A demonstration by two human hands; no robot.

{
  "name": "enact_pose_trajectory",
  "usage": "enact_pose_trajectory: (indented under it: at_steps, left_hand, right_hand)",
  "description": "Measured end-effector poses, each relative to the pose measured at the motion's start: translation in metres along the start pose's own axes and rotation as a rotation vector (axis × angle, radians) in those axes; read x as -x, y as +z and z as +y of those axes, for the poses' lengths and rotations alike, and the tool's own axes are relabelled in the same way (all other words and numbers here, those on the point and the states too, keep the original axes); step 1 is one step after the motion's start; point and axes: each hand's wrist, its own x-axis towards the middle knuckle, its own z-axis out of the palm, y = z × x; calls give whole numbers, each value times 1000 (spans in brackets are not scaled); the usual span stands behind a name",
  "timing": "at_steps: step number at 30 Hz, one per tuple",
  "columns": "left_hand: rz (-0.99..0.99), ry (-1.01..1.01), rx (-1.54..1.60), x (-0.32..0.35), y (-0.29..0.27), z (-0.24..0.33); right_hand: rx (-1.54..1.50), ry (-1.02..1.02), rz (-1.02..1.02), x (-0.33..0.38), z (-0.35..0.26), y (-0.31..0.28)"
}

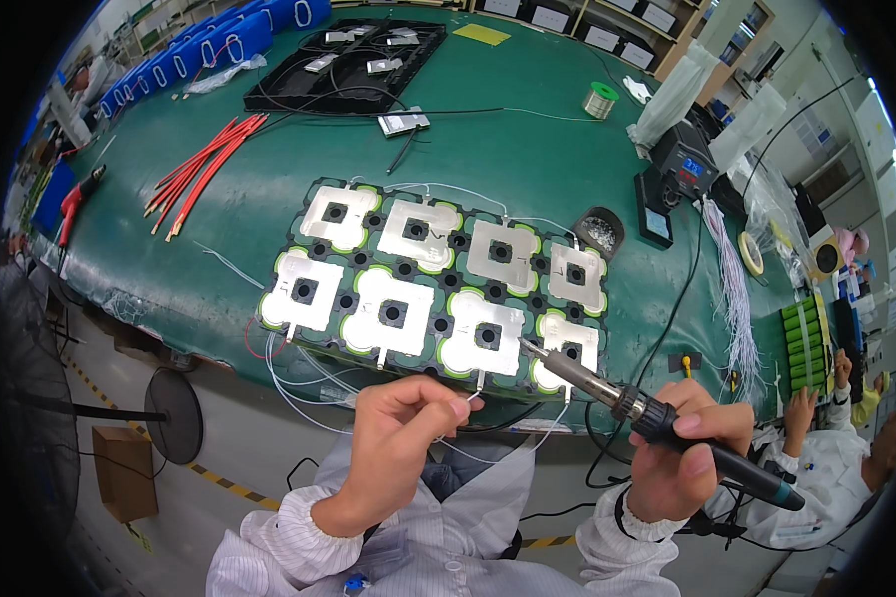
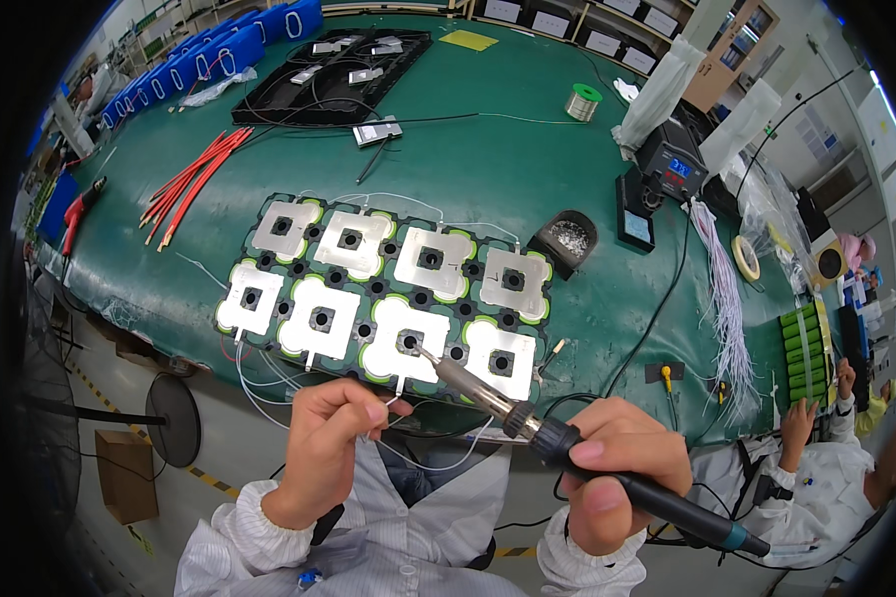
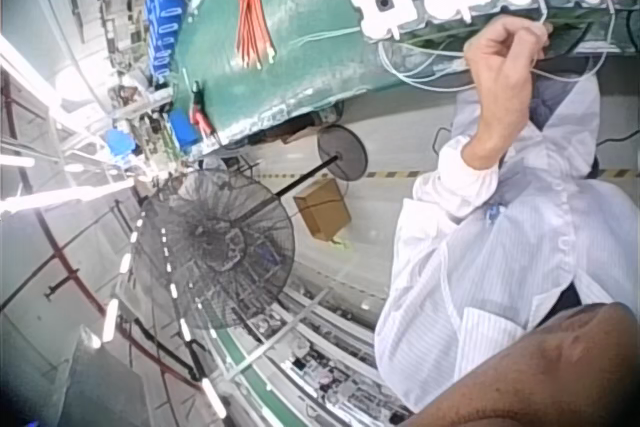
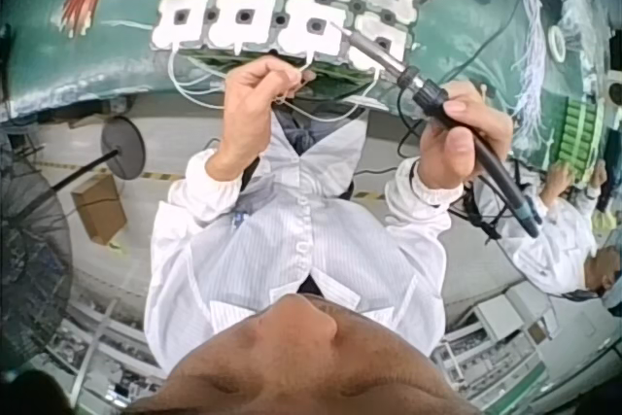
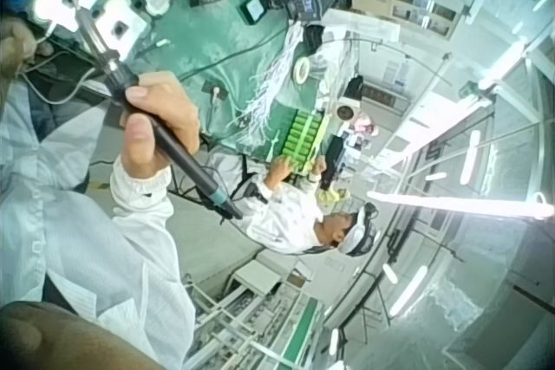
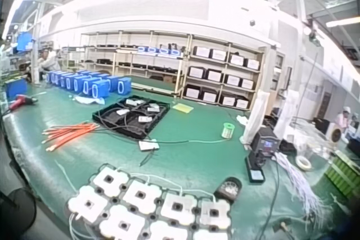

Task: Soldering individual wires to a multi-cell battery pack assembly on a workbench.

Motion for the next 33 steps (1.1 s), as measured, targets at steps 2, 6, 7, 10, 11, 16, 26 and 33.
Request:
enact_pose_trajectory:
  at_steps: [2, 6, 7, 10, 11, 16, 26, 33]
  left_hand:
    - [7, 1, -7, 0, -1, 0]
    - [3, -1, -2, 0, -1, 0]
    - [0, -2, 2, 0, -1, -1]
    - [0, 7, -1, 0, -2, -2]
    - [1, 7, -1, 0, -2, -3]
    - [-19, 15, 23, 0, -2, -4]
    - [-32, 53, -112, 1, -3, -7]
    - [-80, 373, -536, 6, -7, -4]
  right_hand:
    - [5, -6, -18, 0, 1, 1]
    - [19, 3, -12, 1, 1, 4]
    - [18, 1, -7, 1, 1, 4]
    - [6, 6, -8, 2, 2, 3]
    - [5, 6, -8, 2, 2, 4]
    - [-5, -8, 48, 1, 2, 3]
    - [16, 74, 61, 3, -5, 7]
    - [-32, 71, 106, 6, 2, 13]
